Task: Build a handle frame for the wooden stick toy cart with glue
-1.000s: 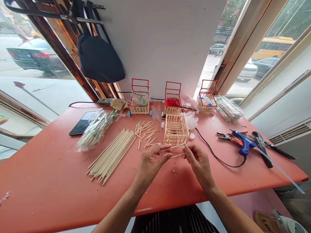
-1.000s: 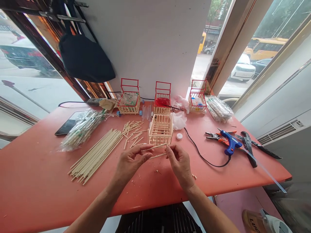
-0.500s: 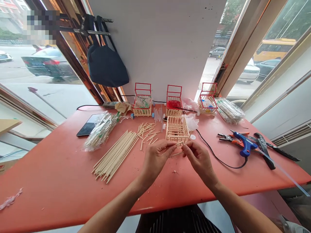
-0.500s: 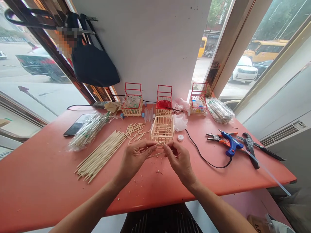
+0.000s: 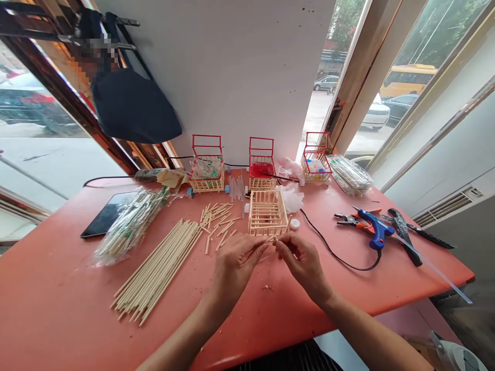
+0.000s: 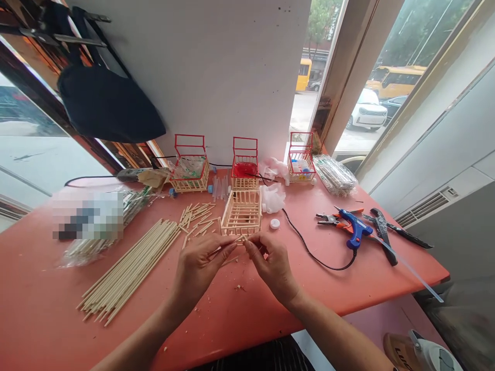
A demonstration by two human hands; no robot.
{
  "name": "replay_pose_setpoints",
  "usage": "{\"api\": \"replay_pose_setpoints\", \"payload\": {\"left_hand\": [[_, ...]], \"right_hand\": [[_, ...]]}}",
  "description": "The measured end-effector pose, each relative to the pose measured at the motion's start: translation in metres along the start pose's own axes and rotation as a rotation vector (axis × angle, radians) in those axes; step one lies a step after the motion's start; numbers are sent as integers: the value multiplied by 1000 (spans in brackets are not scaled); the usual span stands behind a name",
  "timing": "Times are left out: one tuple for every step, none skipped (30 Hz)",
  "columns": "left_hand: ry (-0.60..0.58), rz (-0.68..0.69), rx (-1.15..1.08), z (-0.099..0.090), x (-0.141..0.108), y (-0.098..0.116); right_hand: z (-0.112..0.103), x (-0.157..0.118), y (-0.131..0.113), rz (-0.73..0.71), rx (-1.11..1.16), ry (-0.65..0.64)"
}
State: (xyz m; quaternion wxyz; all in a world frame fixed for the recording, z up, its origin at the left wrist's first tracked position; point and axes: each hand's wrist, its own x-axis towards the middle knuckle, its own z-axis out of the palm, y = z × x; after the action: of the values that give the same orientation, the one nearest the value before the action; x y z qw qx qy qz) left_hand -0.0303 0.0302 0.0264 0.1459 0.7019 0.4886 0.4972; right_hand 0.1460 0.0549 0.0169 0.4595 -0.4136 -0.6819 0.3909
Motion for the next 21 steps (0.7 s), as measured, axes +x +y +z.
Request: {"api": "replay_pose_setpoints", "payload": {"left_hand": [[3, 6, 4, -1, -1, 0], [5, 14, 8, -1, -2, 1], [4, 22, 13, -1, -3, 1], [1, 29, 21, -2, -4, 2], [-4, 34, 30, -2, -5, 3], [-9, 38, 39, -2, -6, 3], [-14, 40, 48, -2, -7, 4], [-19, 41, 54, -3, -7, 3], [-22, 42, 55, -3, -8, 3], [-23, 45, 54, -3, -8, 3], [-23, 48, 52, -3, -8, 2], [-20, 51, 53, -3, -9, 2], [-18, 51, 56, -3, -9, 2], [-15, 53, 59, -3, -9, 1], [-15, 53, 63, -3, -9, 1], [-15, 55, 66, -3, -9, 2], [-16, 58, 68, -3, -10, 2], [-16, 60, 70, -3, -10, 2], [-18, 61, 71, -3, -10, 3], [-17, 61, 72, -3, -10, 3], [-17, 59, 74, -3, -10, 3]], "right_hand": [[0, 0, 0, 0, -4, -6], [0, -1, 0, -1, -8, -11], [0, -2, 0, 1, -12, -13], [0, -3, 0, 6, -17, -16], [0, -3, 0, 11, -20, -19], [0, -4, 1, 15, -19, -24], [0, -5, 1, 18, -17, -28], [0, -6, 0, 18, -14, -32], [0, -6, 0, 17, -10, -34], [0, -7, 0, 13, -7, -35], [0, -7, 0, 8, -5, -34], [0, -7, 0, 4, -2, -35], [0, -7, 0, 2, 2, -36], [0, -7, -1, 3, 5, -39], [0, -7, 0, 5, 9, -44], [0, -8, 0, 7, 10, -47], [0, -8, 0, 9, 11, -50], [0, -8, 0, 10, 11, -52], [0, -8, 1, 9, 9, -53], [0, -8, 1, 9, 7, -54], [0, -8, 1, 9, 5, -55]]}}
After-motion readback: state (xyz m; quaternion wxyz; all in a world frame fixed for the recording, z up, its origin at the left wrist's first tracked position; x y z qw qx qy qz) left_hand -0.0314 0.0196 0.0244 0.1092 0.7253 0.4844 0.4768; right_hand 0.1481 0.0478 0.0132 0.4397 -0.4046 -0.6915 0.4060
